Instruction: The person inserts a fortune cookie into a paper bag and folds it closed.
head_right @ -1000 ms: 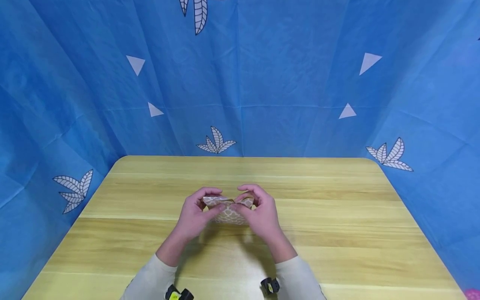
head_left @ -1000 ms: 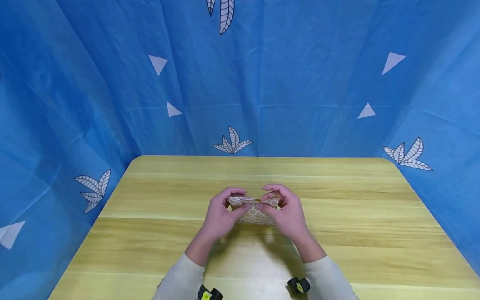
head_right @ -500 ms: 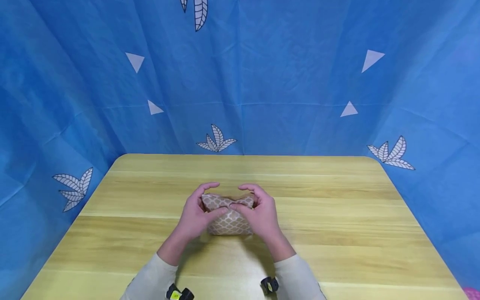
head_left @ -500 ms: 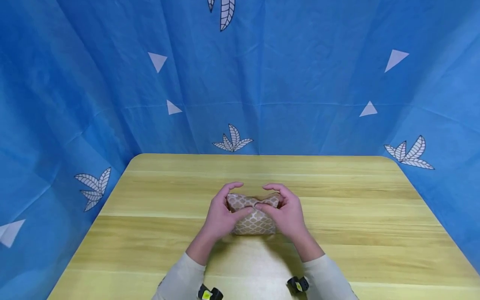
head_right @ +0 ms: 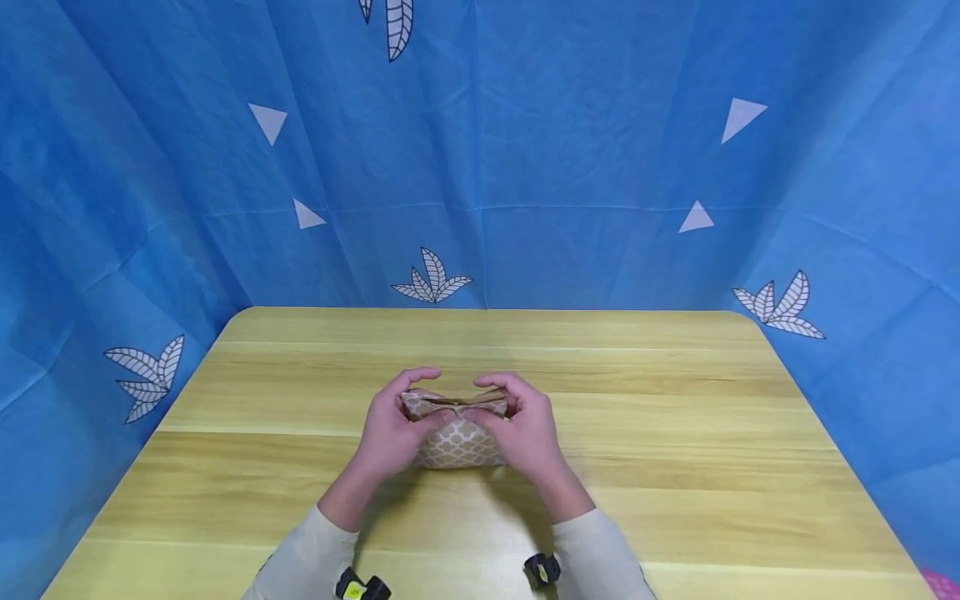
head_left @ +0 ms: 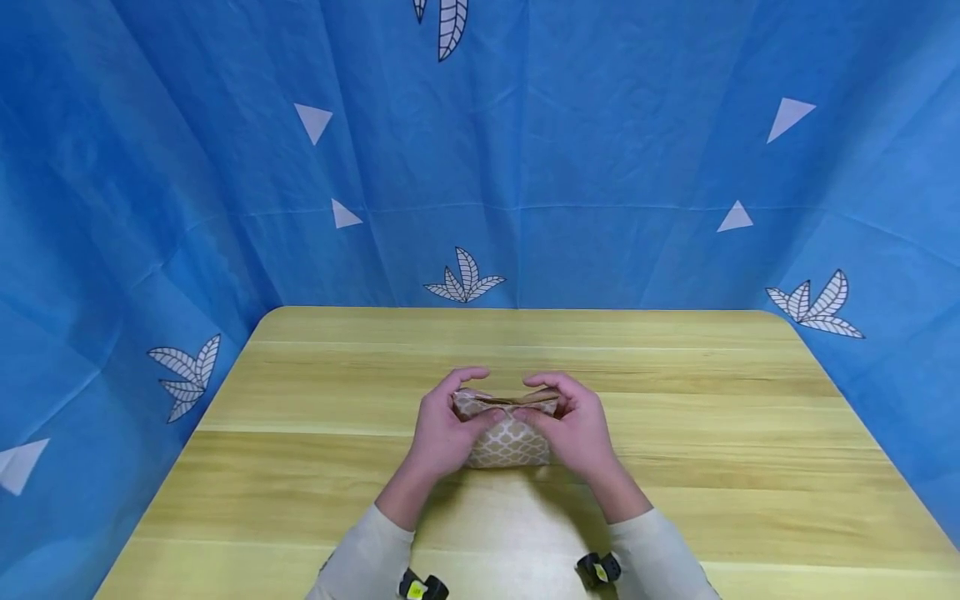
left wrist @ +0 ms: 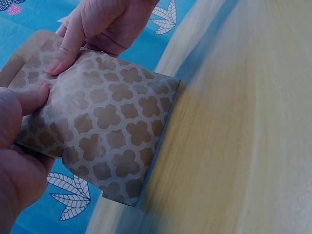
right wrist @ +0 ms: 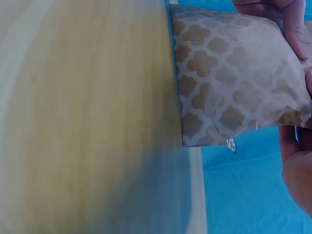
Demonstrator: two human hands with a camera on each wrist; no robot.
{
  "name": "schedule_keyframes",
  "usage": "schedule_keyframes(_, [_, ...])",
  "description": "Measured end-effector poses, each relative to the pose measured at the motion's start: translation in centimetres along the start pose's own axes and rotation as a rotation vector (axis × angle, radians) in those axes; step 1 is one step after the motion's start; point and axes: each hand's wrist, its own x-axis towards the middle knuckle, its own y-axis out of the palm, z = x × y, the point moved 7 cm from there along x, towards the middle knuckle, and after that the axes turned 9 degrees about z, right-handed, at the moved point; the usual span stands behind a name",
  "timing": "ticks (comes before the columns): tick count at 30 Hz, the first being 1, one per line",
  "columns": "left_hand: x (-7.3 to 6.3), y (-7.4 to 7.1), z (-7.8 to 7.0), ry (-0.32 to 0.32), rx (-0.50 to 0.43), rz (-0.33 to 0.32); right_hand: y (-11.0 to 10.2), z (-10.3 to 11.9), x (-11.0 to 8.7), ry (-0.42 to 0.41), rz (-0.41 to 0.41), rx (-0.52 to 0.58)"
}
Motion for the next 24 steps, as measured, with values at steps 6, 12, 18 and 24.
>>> schedule_keyframes(6, [-0.2, 0.0, -0.1, -0.006, 0.007, 0.003, 0.0, 0.3, -0.1, -0.009, -0.005, -0.059])
schedule_keyframes(12, [-0.3, -0.2, -0.6, 0.032, -0.004, 0.013, -0.2, 0.7, -0.2, -0.093, 0.022, -0.015])
schedule_keyframes(18, [-0.4, -0.2, -1.7, 0.118, 0.037, 0.003, -0.6, -0.6, -0.2, -0.162, 0.016, 0.001])
schedule_keyframes(24, [-0.8, 0.1, -4.4, 0.209, 0.117, 0.009, -0.4, -1.0, -0.3, -0.241, 0.053, -0.014])
